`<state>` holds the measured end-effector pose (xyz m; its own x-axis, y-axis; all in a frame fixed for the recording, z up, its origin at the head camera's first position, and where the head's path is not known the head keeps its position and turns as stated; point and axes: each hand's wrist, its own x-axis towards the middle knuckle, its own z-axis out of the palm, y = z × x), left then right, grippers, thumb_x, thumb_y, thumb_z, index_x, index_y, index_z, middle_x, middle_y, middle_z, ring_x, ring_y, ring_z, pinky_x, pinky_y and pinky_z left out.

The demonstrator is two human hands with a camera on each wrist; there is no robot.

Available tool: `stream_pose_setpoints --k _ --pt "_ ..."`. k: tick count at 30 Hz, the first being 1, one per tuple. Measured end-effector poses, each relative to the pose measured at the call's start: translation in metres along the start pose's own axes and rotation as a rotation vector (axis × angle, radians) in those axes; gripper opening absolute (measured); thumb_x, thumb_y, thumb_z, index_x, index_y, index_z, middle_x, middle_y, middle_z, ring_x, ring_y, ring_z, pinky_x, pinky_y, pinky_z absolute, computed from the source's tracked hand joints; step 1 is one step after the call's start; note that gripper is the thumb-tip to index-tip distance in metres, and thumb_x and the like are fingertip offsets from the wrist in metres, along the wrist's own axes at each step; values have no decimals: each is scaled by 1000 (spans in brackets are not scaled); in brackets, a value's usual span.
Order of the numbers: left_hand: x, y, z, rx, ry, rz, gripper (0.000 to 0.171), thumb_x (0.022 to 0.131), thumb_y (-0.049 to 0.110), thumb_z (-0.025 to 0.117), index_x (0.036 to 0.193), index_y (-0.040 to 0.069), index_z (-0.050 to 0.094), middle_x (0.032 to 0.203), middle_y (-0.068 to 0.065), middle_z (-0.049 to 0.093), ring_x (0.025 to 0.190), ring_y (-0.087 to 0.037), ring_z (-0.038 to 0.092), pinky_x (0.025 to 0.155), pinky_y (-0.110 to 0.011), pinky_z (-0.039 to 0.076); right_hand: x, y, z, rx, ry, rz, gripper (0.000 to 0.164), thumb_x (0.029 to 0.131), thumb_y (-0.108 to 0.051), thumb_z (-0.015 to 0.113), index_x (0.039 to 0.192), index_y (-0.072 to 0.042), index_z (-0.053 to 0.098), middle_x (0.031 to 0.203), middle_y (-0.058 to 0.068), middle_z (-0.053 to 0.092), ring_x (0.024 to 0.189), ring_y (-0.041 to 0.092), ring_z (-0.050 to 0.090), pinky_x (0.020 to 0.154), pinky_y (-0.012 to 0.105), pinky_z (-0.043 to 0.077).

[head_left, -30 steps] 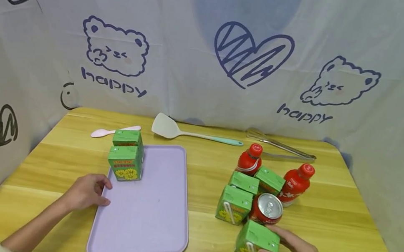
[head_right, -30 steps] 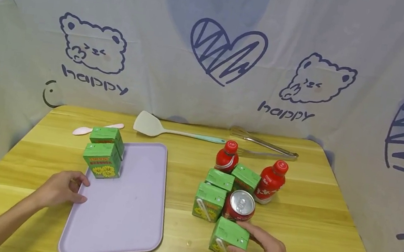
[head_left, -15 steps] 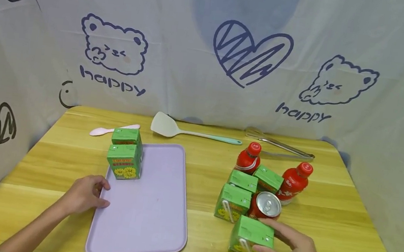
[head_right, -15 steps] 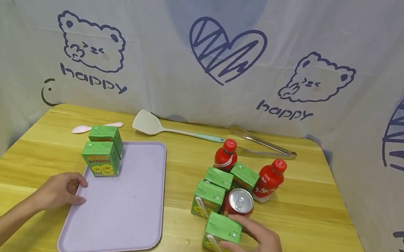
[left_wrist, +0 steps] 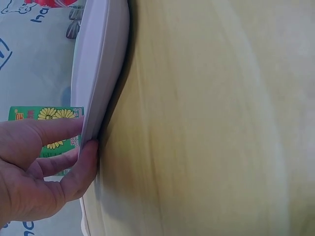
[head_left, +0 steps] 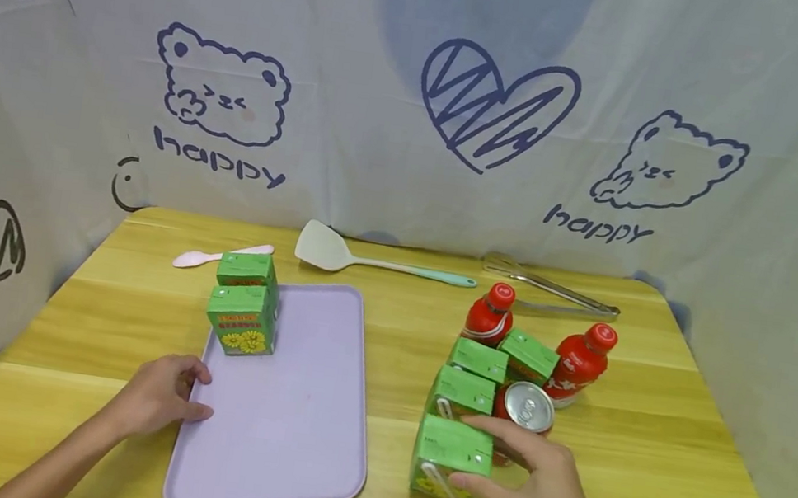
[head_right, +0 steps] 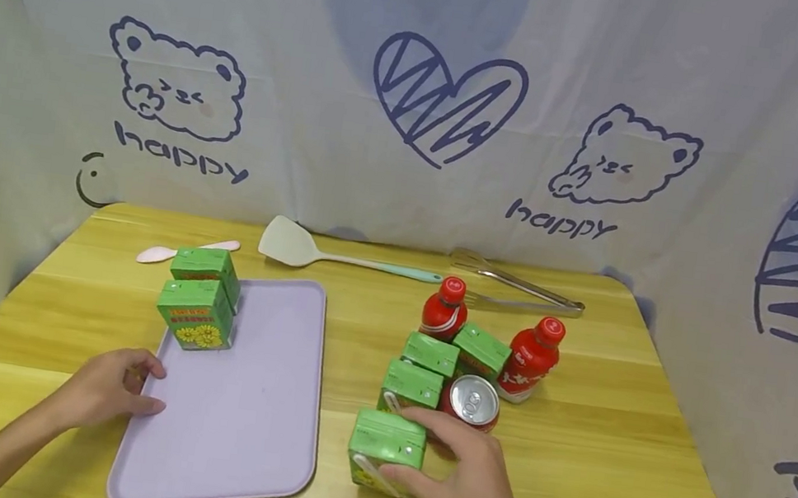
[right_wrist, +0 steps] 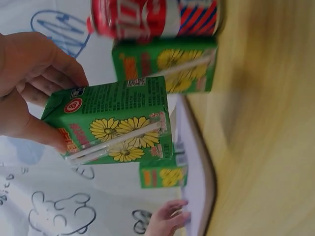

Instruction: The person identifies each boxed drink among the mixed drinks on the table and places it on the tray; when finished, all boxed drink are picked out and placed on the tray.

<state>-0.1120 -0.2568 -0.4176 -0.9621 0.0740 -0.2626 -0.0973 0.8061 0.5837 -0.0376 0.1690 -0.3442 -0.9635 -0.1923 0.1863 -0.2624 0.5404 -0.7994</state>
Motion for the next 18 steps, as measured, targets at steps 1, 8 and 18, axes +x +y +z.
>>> stream_pose_setpoints --k 1,8,18 --pt "-1 0 -1 -3 1 5 40 66 13 83 97 1 61 84 -8 56 70 -16 51 55 -26 42 2 -3 2 2 1 5 45 69 -32 82 110 -20 68 106 -8 70 91 0 62 78 23 54" --pt "-6 -1 -2 9 -1 18 40 64 12 84 95 2 61 81 -6 55 67 -15 51 54 -25 42 26 -19 19 6 -14 -39 46 66 -32 83 108 -21 69 99 -9 70 80 2 58 68 20 50" --pt "-13 -3 2 -22 -15 27 37 62 5 83 92 3 61 63 -3 53 59 -14 49 51 -24 40 56 -34 46 49 -100 -99 47 67 -27 83 111 -18 68 106 -5 71 92 9 63 81 26 52"
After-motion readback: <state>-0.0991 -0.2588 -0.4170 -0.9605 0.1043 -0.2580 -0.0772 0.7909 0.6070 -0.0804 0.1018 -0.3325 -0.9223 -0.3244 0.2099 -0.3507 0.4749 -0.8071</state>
